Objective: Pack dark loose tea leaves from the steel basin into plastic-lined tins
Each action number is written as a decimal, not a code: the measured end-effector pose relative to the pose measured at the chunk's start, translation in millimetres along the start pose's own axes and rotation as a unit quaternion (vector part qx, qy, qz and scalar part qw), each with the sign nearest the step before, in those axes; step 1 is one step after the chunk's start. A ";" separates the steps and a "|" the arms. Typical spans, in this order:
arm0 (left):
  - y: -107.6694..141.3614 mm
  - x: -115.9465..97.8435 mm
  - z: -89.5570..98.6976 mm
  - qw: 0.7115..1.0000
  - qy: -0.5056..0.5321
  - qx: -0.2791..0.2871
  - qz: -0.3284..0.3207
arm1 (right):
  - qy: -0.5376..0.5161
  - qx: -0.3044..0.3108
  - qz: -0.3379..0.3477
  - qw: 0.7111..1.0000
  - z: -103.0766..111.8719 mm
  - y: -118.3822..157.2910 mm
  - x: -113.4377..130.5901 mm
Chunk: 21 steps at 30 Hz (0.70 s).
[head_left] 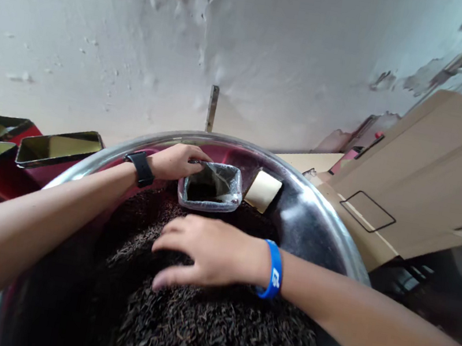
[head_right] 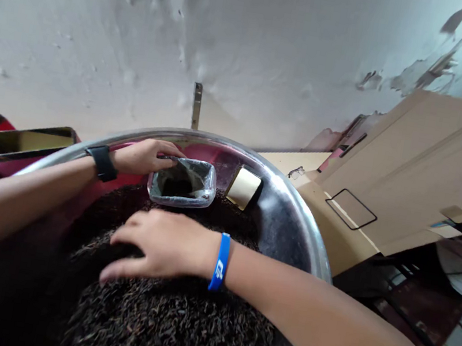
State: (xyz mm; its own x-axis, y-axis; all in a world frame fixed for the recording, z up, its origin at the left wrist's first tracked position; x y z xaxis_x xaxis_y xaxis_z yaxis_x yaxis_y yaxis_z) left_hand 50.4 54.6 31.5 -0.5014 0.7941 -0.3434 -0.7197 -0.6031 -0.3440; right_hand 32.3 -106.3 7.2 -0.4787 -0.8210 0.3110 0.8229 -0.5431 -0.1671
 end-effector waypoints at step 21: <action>5.0 -14.9 -3.1 0.998 0.030 0.030 -0.035 | 0.141 -0.017 -0.058 0.988 21.4 -2.1 -32.6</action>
State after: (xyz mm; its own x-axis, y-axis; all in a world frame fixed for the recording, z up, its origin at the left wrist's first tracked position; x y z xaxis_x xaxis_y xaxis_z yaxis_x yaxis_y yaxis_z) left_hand 55.8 39.5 32.2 -0.4213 0.8270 -0.3722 -0.7805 -0.5397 -0.3156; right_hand 52.7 -74.7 17.4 -0.6394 -0.7668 0.0569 0.7491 -0.6379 -0.1785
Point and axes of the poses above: each hand's wrist, its own y-axis away from the middle knuckle, its own z-axis out of the back of the hand, x = y × z, the point moved 10 cm from there along -y, towards the middle knuckle, and after that the axes turned 3 degrees about -x, right-handed, at the moved point
